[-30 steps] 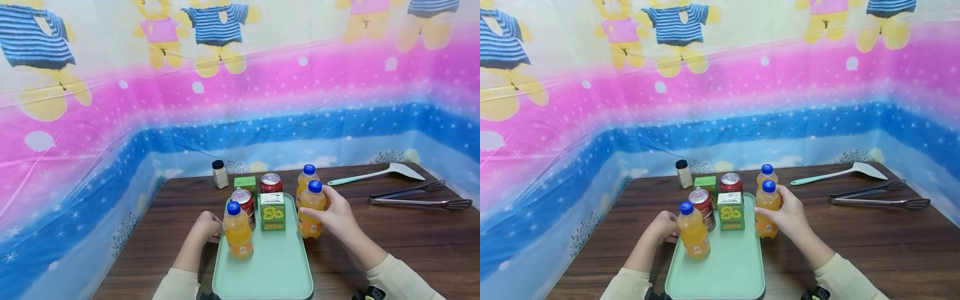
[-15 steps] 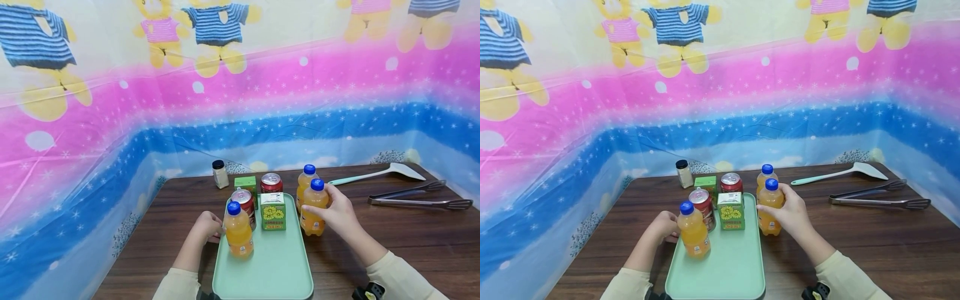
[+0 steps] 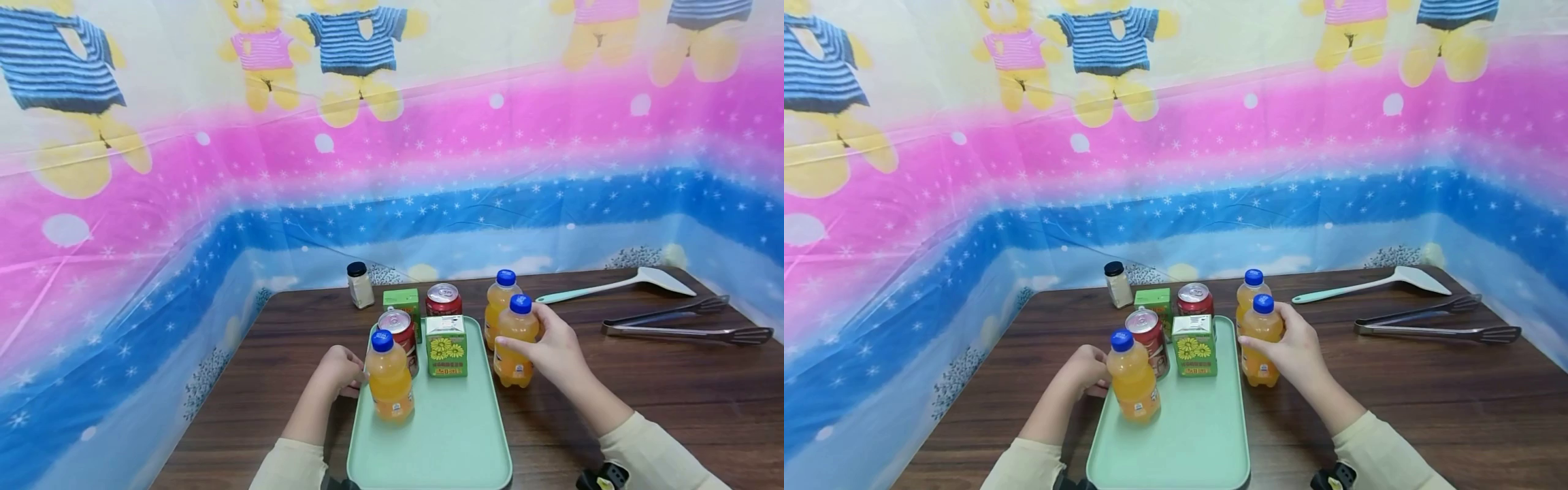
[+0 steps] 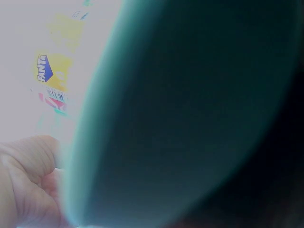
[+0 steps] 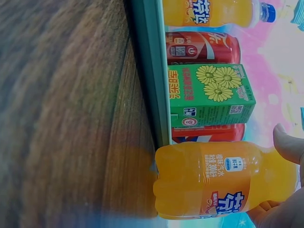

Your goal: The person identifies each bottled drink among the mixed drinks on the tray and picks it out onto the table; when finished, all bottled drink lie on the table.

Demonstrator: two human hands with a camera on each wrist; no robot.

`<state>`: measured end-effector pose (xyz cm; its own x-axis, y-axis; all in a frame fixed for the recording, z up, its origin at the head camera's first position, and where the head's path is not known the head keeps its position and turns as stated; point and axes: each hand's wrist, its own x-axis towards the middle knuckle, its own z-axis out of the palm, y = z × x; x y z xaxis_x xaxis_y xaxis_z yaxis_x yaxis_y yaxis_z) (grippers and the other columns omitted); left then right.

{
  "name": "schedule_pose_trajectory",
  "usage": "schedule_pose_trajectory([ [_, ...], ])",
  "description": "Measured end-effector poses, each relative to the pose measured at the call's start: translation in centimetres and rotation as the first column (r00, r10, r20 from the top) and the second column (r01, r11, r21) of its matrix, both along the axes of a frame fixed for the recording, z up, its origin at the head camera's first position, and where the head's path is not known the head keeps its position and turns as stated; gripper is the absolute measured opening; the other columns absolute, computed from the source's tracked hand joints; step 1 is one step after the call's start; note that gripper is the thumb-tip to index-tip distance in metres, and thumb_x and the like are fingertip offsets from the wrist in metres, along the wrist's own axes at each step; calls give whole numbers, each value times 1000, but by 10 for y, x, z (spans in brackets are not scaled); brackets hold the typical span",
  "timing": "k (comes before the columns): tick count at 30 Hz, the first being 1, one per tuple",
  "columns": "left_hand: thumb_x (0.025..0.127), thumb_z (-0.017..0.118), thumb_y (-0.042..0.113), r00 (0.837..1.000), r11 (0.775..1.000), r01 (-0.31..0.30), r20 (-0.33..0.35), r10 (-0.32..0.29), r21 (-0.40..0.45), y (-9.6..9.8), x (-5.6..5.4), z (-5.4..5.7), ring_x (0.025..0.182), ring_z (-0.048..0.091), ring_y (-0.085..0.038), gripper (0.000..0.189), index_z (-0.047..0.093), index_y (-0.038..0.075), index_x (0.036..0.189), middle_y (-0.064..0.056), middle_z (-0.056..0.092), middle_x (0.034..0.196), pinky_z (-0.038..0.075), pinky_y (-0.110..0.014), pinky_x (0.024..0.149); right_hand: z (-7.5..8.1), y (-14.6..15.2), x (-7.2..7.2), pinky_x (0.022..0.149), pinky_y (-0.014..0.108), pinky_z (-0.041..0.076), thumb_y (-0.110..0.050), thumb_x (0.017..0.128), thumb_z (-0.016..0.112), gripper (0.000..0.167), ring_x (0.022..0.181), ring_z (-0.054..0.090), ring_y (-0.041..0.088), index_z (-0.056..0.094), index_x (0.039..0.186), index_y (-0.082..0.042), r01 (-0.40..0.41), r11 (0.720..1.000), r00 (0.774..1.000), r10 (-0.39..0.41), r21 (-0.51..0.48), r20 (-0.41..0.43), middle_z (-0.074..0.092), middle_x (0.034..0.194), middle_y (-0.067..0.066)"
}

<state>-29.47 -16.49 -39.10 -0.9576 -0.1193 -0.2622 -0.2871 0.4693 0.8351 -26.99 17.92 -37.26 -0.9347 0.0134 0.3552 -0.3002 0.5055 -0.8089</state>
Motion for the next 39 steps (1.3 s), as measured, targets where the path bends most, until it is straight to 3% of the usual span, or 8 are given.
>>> schedule_pose_trajectory([
  [20,76,67,-13,1000,999,-16,1,16,-35,-2,-4,-4,66,59,-24,15,58,-7,87,-16,56,83,57,-36,56,-3,0,1,86,57,47,-43,76,75,76,110,52,38,41,132,-3,4,1000,1000,-4,13,10,53,123,19],
  [39,77,66,-12,1000,999,-3,-5,3,-42,-1,-1,-1,67,59,-25,15,58,-7,88,-17,56,83,58,-37,57,-3,2,-2,84,57,48,-38,77,76,74,108,53,39,41,131,-2,0,998,1000,0,65,-1,53,121,20],
])
